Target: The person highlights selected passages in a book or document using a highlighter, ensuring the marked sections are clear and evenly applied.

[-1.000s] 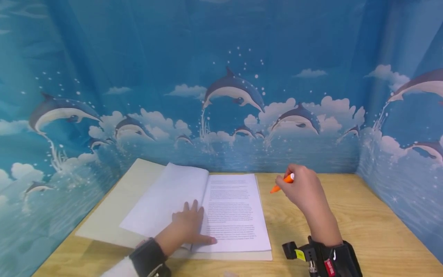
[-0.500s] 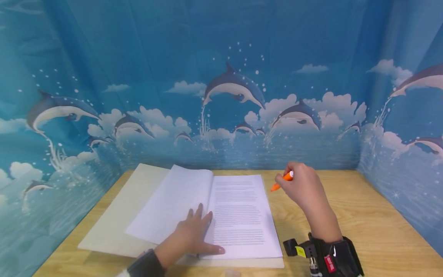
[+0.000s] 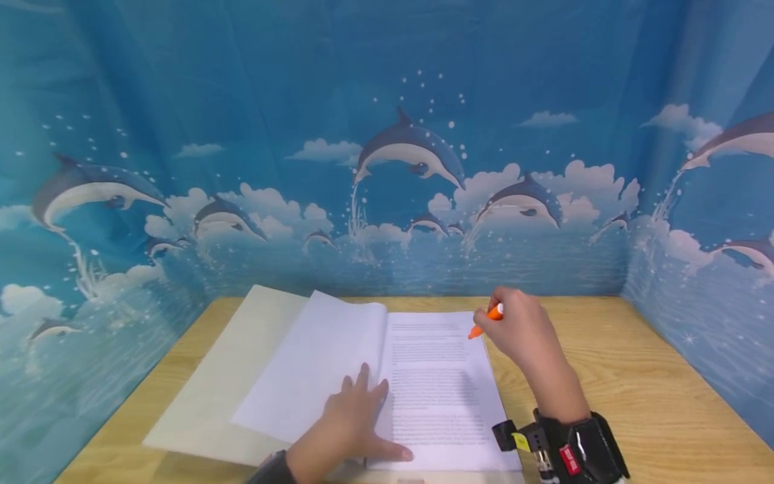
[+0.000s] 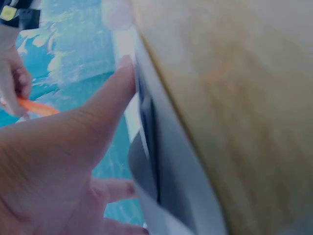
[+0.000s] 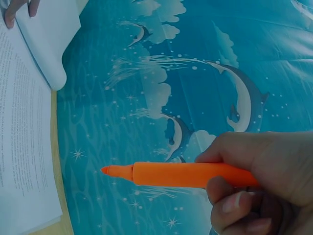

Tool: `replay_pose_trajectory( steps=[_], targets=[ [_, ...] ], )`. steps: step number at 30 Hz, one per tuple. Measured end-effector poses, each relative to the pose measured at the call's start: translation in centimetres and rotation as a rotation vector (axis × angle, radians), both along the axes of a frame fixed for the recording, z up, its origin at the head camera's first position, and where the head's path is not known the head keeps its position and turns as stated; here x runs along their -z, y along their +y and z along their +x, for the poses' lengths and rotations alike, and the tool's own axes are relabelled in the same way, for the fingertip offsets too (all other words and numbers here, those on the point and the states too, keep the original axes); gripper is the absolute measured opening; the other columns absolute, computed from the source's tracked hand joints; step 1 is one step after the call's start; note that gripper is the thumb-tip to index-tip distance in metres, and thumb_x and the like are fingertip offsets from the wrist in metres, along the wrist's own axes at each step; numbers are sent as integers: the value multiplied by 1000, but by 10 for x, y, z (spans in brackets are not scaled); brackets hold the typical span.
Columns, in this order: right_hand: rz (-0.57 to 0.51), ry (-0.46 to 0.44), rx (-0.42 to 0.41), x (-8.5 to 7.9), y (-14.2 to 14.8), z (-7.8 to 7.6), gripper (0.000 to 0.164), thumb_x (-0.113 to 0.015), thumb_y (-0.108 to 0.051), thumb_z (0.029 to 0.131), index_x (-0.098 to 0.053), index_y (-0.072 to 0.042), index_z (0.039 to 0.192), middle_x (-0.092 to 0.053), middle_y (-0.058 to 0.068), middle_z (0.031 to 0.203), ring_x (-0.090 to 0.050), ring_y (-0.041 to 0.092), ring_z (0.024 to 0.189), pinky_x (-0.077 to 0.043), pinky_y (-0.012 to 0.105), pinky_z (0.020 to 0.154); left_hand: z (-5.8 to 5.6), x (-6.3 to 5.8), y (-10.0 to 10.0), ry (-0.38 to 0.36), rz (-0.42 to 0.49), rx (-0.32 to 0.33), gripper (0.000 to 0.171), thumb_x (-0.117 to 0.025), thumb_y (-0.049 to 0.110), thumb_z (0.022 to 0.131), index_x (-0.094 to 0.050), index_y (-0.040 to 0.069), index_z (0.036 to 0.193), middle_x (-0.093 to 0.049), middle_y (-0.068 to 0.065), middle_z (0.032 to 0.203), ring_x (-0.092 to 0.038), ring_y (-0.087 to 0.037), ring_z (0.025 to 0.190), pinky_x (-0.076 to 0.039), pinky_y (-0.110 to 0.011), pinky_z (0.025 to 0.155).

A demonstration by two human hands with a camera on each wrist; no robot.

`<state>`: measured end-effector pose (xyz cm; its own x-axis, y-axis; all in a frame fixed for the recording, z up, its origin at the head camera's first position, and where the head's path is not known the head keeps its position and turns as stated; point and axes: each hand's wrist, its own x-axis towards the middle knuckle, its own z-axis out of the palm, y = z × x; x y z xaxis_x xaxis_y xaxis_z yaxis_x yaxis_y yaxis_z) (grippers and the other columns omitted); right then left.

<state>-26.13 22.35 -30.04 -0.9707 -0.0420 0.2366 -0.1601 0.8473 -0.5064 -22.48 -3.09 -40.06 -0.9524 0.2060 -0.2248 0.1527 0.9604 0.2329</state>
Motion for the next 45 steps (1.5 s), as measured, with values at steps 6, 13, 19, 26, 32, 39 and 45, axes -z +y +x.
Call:
replay_pose_trajectory(
  steps=[6,13,19,26,32,39,45],
  targets=[
    [-27,-33,-29,8,-13,-5,25,-62,-25,87,-56,0,86,-65,13,67,-55,16,47,-48,30,42,-3,-5,-17,-89,4,69,118,-71,75,40,-40,26,142,-21,-22,155,-25,-51,133,-38,-66,99],
    [-27,-24,-38,14,-24,-7,33,-66,-34,84,-56,-4,77,-63,8,56,-54,16,41,-47,30,40,-7,-10,-22,-40,-19,163,122,-76,70,38,-37,22,143,-20,-25,154,-28,-51,132,-41,-63,97],
    [-79,-62,-108,31,-56,5,31,-72,-33,78,-54,-8,71,-60,3,56,-53,13,41,-47,25,39,-10,-6,-15,-59,44,110,123,-74,71,38,-37,16,142,-21,-21,156,-28,-48,133,-41,-63,98],
    [-79,96,-204,63,-91,18,27,-66,-8,70,-44,-14,56,-48,-6,49,-43,2,41,-35,20,38,-14,0,-17,26,-15,121,115,-70,73,42,-44,19,139,-28,-19,154,-38,-44,128,-47,-58,95],
    [-35,225,-205,72,-97,7,30,-65,-7,67,-40,-17,55,-40,-10,48,-32,4,44,-30,21,40,-18,-2,-17,32,-90,146,109,-68,75,43,-44,28,139,-31,-18,152,-44,-41,123,-49,-54,92],
    [-82,208,-168,62,-99,-49,25,-65,-11,76,-46,-11,60,-45,0,51,-40,11,41,-33,24,38,-22,-3,-17,33,-149,139,108,-67,76,43,-43,32,139,-33,-16,152,-46,-38,121,-49,-51,93],
    [-75,148,-181,69,-105,-86,28,-61,-14,80,-42,-11,61,-38,0,51,-38,10,37,-29,24,39,-20,-3,-13,16,-170,137,106,-67,78,43,-45,33,137,-35,-16,151,-47,-38,120,-49,-50,93]
  ],
)
